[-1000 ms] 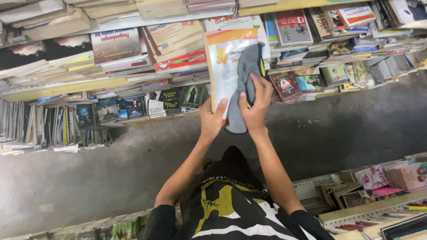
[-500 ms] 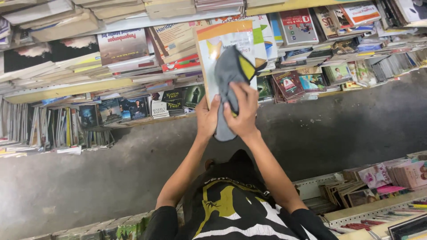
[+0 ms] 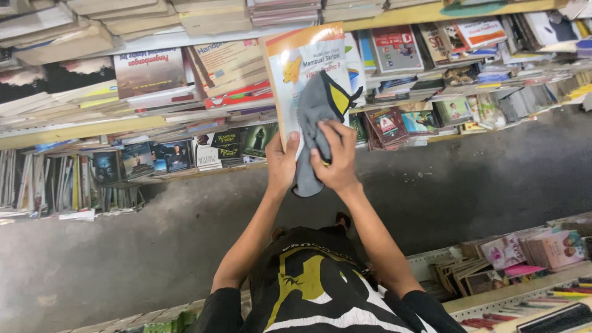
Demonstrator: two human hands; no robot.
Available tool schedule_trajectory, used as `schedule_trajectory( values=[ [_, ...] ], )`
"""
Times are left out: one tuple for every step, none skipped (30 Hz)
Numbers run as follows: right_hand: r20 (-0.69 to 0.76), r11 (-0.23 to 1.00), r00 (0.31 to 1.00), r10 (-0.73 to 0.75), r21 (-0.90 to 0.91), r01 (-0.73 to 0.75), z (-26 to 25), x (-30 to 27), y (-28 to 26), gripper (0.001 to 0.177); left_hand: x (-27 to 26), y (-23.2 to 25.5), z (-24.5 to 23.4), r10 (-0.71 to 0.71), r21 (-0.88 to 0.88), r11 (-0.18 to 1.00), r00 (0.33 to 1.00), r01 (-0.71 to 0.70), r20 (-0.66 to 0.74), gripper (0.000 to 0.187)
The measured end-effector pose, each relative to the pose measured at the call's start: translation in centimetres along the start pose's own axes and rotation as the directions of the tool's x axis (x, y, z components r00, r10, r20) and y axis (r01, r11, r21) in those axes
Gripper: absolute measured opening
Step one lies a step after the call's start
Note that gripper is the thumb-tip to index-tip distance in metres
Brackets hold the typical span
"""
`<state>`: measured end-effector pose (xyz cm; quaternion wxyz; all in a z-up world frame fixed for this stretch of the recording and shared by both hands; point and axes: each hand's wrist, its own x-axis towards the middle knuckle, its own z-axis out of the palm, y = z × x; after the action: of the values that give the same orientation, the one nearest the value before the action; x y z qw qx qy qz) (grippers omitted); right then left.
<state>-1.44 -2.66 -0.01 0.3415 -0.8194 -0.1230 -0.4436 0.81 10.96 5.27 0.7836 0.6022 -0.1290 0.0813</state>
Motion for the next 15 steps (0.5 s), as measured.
schedule_trajectory(
  values=[
    [0.000, 1.000, 1.000, -0.004, 0.002, 0.004, -0.9, 1.1, 1.0, 0.048, 0.0, -2.0, 0.3, 0.004, -0.001, 1.000, 1.000, -0.004, -0.003, 0.032],
    [-0.028, 0.999, 0.999, 0.041, 0.018, -0.040, -1.8, 1.8, 1.6, 0.046, -0.4, -4.0, 0.4, -0.008, 0.010, 1.000, 1.000, 0.008, -0.001, 0.031],
    [-0.056, 0.996, 0.995, 0.086, 0.034, -0.084, -2.7, 2.5, 2.3, 0.044, -0.7, -5.9, 0.5, -0.020, 0.021, 1.000, 1.000, 0.020, 0.001, 0.030],
    [-0.061, 0.996, 0.994, 0.088, 0.029, -0.086, -3.2, 3.0, 2.6, 0.044, -1.0, -7.2, 1.1, -0.020, 0.019, 1.000, 1.000, 0.020, 0.008, 0.030],
    [-0.104, 0.996, 0.991, 0.090, 0.009, -0.090, -3.7, 3.6, 2.9, 0.044, -1.3, -8.5, 1.6, -0.035, 0.013, 0.999, 0.999, 0.035, 0.037, 0.033],
    [-0.142, 0.996, 0.986, 0.088, -0.004, -0.090, -3.9, 4.3, 3.1, 0.044, -1.6, -9.6, 2.0, -0.048, 0.009, 0.999, 0.997, 0.048, 0.058, 0.036],
    [-0.143, 0.996, 0.986, 0.086, -0.004, -0.088, -3.8, 4.0, 2.7, 0.044, -1.3, -8.2, 2.6, -0.046, 0.009, 0.999, 0.997, 0.046, 0.058, 0.036],
    [-0.131, 0.997, 0.989, 0.066, -0.029, -0.070, -3.6, 3.7, 2.3, 0.046, -1.0, -6.8, 3.1, -0.027, 0.040, 0.999, 0.997, 0.024, 0.068, 0.036],
    [-0.119, 0.997, 0.992, 0.045, -0.054, -0.052, -3.5, 3.3, 1.9, 0.047, -0.7, -5.5, 3.7, -0.008, 0.072, 0.997, 0.997, 0.003, 0.078, 0.037],
    [-0.122, 0.997, 0.991, 0.047, -0.060, -0.055, -3.4, 2.5, 2.2, 0.047, -0.5, -5.8, 3.8, -0.010, 0.069, 0.998, 0.996, 0.004, 0.084, 0.037],
    [-0.076, 0.999, 0.997, 0.001, -0.049, -0.005, -3.3, 1.7, 2.6, 0.048, -0.4, -6.1, 3.9, 0.011, 0.041, 0.999, 0.998, -0.013, 0.054, 0.037],
    [-0.032, 0.999, 0.998, -0.047, -0.029, 0.046, -3.0, 0.9, 2.8, 0.049, -0.1, -6.3, 3.8, 0.034, 0.019, 0.999, 0.999, -0.035, 0.020, 0.037],
    [-0.036, 0.999, 0.998, -0.047, -0.030, 0.046, -3.6, 0.8, 3.9, 0.049, -0.4, -7.0, 3.8, 0.036, 0.020, 0.999, 0.999, -0.037, 0.023, 0.037],
    [-0.040, 0.999, 0.999, -0.029, -0.039, 0.027, -4.0, 0.7, 4.9, 0.047, -0.6, -7.7, 3.6, 0.029, 0.041, 0.999, 0.999, -0.030, 0.021, 0.037],
    [-0.044, 0.999, 0.999, -0.011, -0.048, 0.009, -4.3, 0.6, 6.0, 0.045, -0.7, -8.4, 3.3, 0.023, 0.062, 0.998, 1.000, -0.024, 0.019, 0.038]
  ],
)
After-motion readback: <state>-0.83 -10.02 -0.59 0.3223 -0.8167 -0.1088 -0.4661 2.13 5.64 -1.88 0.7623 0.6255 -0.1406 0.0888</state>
